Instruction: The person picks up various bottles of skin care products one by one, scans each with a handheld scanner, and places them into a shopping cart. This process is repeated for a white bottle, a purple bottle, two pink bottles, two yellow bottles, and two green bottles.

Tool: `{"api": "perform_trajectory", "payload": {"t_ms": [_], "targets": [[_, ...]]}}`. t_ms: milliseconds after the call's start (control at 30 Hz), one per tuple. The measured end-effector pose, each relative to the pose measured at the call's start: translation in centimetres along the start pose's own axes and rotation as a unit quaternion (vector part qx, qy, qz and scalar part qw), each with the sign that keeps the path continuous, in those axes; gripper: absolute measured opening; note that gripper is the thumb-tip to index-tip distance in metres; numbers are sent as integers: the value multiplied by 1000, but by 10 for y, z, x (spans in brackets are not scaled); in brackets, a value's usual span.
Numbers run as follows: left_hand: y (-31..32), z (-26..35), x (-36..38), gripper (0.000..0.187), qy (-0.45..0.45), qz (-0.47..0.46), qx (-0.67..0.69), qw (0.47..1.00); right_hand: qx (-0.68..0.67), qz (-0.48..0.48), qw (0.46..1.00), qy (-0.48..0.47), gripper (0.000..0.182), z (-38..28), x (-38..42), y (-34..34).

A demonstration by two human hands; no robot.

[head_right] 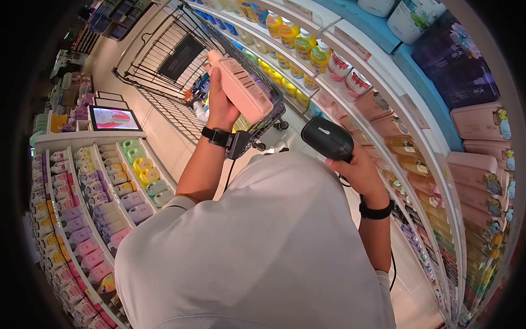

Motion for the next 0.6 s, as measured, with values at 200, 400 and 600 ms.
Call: {"api": "perform_trajectory", "payload": {"t_ms": [200, 400, 600], "targets": [[-175, -15, -32, 43, 1, 192, -80, 978, 8, 79, 991, 107, 34, 32, -1, -15], [-254, -54, -38, 61, -40, 270, -282, 920, 32, 136, 985, 103, 26, 87, 3, -25], [-289, -74, -38, 89, -150, 360, -491, 779, 1, 187, 968, 166, 28, 115, 20, -22]]}}
Point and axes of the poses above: each hand's wrist, its own x-axis away from the middle knuckle, its own y-axis out of the palm, z = x × y, the point moved 8 cm from there along -x, towards the middle knuckle, and after that the axes turned 5 degrees about -z, right-handed, at the moved point
